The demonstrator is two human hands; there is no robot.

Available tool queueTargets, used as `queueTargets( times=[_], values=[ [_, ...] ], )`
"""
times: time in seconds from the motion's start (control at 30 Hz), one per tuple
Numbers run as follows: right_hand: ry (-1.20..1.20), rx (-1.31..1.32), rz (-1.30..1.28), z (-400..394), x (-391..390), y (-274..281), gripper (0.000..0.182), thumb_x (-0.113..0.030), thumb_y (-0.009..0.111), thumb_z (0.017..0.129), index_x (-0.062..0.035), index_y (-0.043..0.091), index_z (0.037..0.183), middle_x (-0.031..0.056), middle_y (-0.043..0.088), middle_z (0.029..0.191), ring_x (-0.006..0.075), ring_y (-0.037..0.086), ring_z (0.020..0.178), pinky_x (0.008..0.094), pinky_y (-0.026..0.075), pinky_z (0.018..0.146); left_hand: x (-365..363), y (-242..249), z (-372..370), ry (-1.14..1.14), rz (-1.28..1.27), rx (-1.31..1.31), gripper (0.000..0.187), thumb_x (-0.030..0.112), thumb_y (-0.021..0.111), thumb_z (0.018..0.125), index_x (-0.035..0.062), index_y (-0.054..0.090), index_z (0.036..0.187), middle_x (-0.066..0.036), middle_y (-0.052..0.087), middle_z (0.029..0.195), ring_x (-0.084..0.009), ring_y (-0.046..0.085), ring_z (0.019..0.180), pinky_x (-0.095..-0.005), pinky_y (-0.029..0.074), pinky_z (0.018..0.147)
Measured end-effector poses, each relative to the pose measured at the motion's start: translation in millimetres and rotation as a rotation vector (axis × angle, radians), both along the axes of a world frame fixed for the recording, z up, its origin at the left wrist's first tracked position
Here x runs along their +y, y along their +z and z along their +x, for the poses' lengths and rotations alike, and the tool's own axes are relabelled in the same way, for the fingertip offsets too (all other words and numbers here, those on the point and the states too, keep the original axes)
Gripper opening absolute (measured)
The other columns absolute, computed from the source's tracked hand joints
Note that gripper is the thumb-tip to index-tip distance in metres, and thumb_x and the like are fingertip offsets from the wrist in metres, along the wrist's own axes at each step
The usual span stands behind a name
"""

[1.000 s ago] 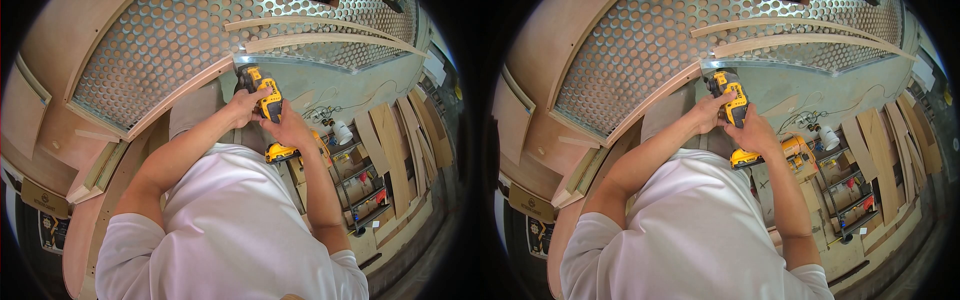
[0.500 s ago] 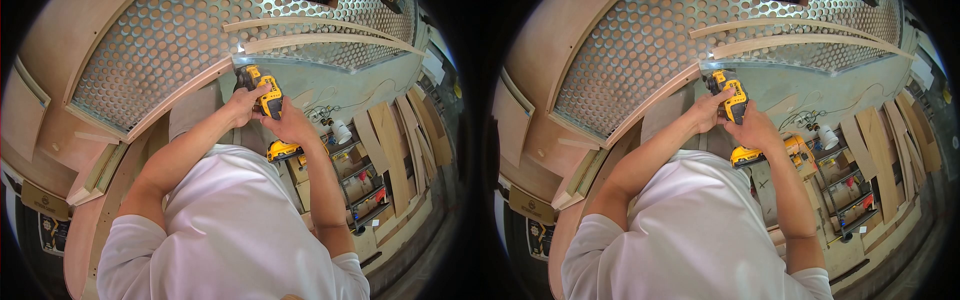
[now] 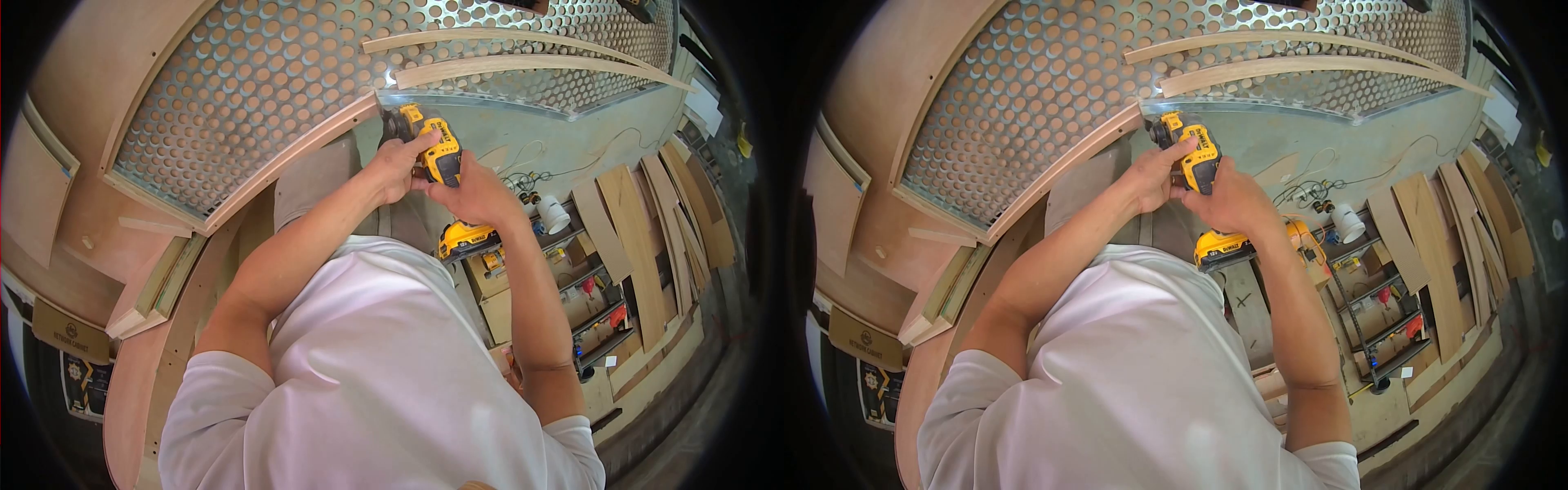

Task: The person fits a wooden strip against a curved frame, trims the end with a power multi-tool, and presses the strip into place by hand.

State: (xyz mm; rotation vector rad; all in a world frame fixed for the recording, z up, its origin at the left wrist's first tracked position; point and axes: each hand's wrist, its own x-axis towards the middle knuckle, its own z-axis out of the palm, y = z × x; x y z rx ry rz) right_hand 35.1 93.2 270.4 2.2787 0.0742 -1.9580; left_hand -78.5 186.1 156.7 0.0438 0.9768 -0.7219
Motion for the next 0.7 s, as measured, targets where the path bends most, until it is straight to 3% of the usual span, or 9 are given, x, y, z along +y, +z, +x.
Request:
queueTargets(
  times=[0.7],
  values=[
    [0.061, 0.058, -0.026, 22, 11, -8, 0.083, -0.05, 0.075, 0.079, 0.0099, 0.05, 0.131, 0.0254, 0.07, 0.115, 0.039, 0.068, 0.11, 0.0415, 0.053, 0.093, 3, -1, 11, 0.023, -0.008, 0.026, 0.048, 0.039, 0.071, 0.097, 0.0054, 0.06, 0.128, -0.011, 0.066, 0.118, -0.0285, 0.066, 0.102, -0.0435, 0.058, 0.084]
  ],
)
